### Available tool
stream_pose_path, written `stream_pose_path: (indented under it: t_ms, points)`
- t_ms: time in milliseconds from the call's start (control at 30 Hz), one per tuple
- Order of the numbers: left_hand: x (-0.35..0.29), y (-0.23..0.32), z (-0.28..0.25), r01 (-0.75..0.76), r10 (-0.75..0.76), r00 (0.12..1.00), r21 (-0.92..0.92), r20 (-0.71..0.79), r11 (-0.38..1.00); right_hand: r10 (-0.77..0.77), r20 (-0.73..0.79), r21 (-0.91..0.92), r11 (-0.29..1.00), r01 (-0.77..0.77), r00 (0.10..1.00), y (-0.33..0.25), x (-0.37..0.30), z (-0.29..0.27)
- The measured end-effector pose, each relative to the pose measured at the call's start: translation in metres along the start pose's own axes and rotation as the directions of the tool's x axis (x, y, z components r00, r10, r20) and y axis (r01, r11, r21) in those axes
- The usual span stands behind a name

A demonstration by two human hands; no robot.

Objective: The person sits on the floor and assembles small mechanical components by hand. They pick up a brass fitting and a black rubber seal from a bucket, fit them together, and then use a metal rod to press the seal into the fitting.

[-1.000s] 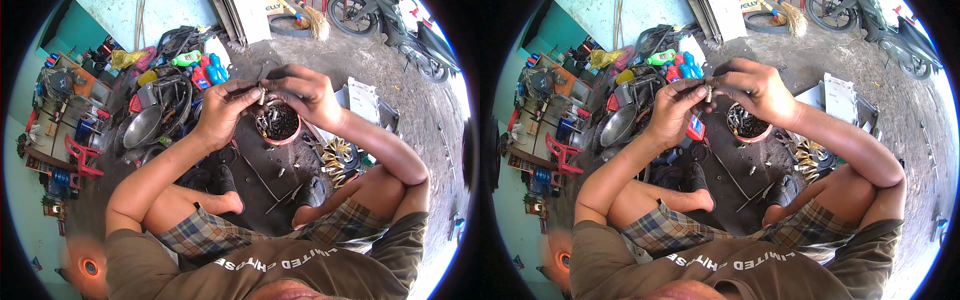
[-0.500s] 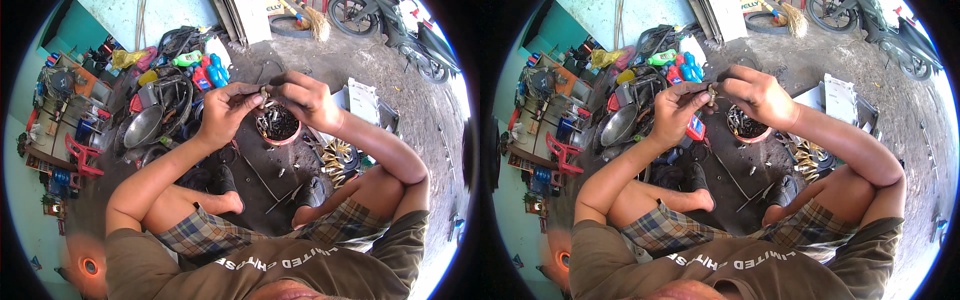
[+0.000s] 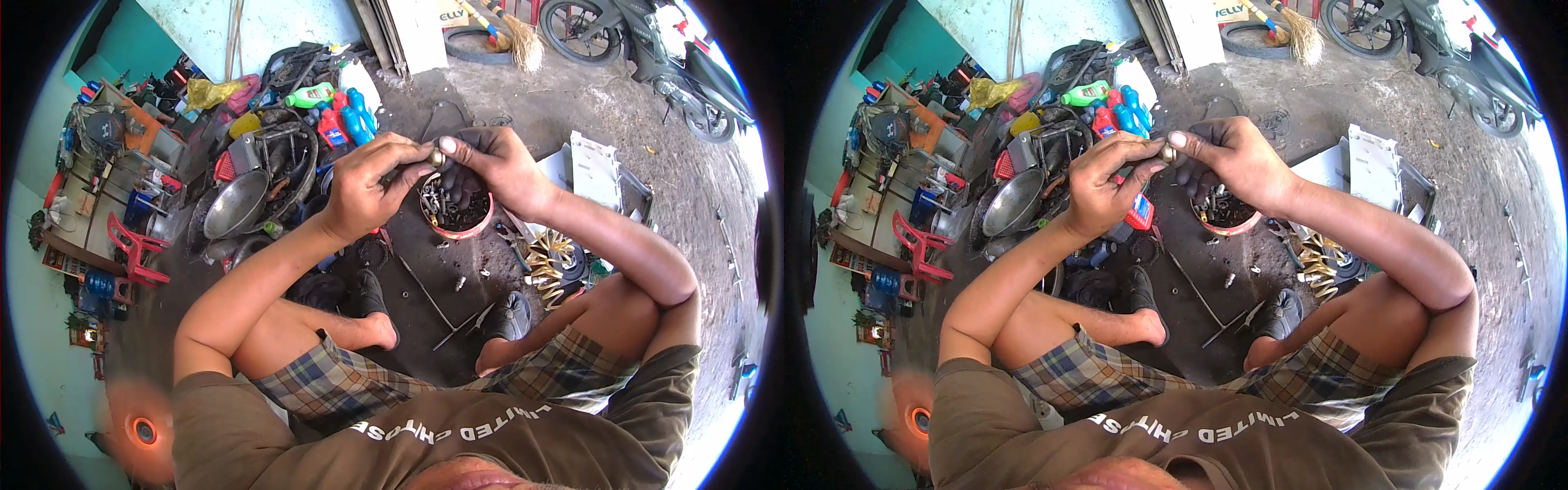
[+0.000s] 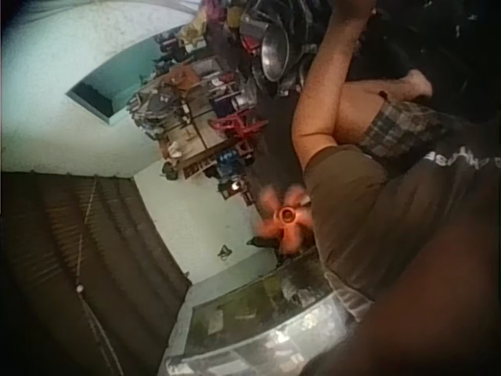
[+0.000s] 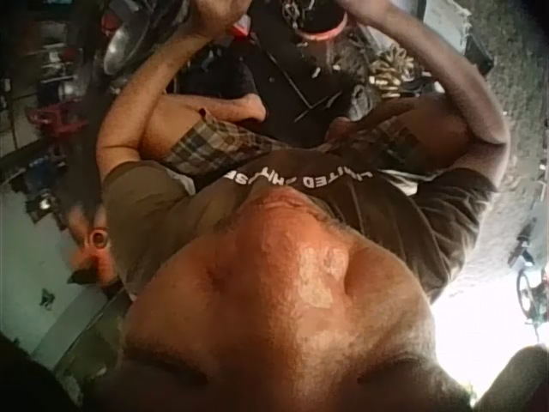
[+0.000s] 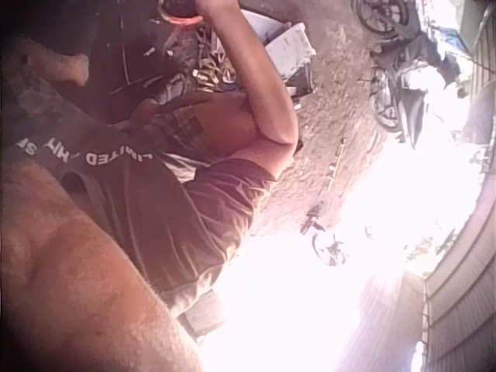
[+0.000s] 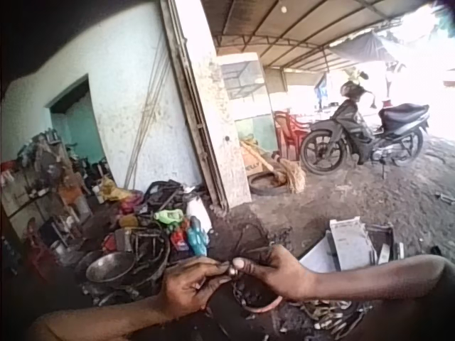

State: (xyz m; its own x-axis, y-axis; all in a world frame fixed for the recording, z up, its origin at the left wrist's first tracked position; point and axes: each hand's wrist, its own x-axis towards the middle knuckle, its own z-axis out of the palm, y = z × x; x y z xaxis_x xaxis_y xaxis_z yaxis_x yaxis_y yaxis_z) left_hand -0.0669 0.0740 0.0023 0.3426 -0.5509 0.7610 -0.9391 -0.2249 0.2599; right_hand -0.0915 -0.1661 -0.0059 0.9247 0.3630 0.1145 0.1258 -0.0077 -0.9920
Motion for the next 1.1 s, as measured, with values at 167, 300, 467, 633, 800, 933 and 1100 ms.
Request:
stream_pose_path:
  t_ms: [167, 300, 467, 633, 800, 933, 1100]
  points:
    - [-0.008, 0.004, 0.013, 0.296, -0.303, 0.953, -0.274, 0.016, 0.915, -0.315, 0.024, -0.434, 0.852, 0.294, 0.949, 0.005, 0.003, -0.001]
    - [-0.01, 0.008, 0.023, 0.446, -0.502, 0.863, -0.535, 0.045, 0.718, -0.234, 0.05, -0.419, 0.878, 0.233, 0.971, 0.002, -0.003, 0.002]
    - [-0.011, 0.003, 0.02, 0.368, -0.39, 0.921, -0.344, 0.007, 0.864, 0.216, 0.056, -0.017, 0.976, -0.216, 0.975, 0.0, 0.001, 0.0]
    - [-0.011, 0.004, 0.021, 0.449, -0.483, 0.874, -0.472, 0.055, 0.759, -0.006, 0.065, -0.091, 0.996, 0.012, 0.998, -0.004, -0.001, 0.002]
    - [-0.012, 0.006, 0.022, 0.572, -0.595, 0.785, -0.572, 0.174, 0.588, -0.292, 0.017, -0.513, 0.819, 0.259, 0.956, 0.001, 0.002, -0.008]
    - [-0.013, 0.005, 0.028, 0.584, -0.629, 0.753, -0.636, 0.192, 0.505, -0.374, 0.003, -0.591, 0.748, 0.303, 0.927, 0.002, 0.003, -0.006]
    - [-0.008, 0.008, 0.032, 0.538, -0.651, 0.731, -0.762, 0.207, 0.361, -0.389, -0.06, -0.527, 0.795, 0.301, 0.919, -0.002, 0.001, -0.003]
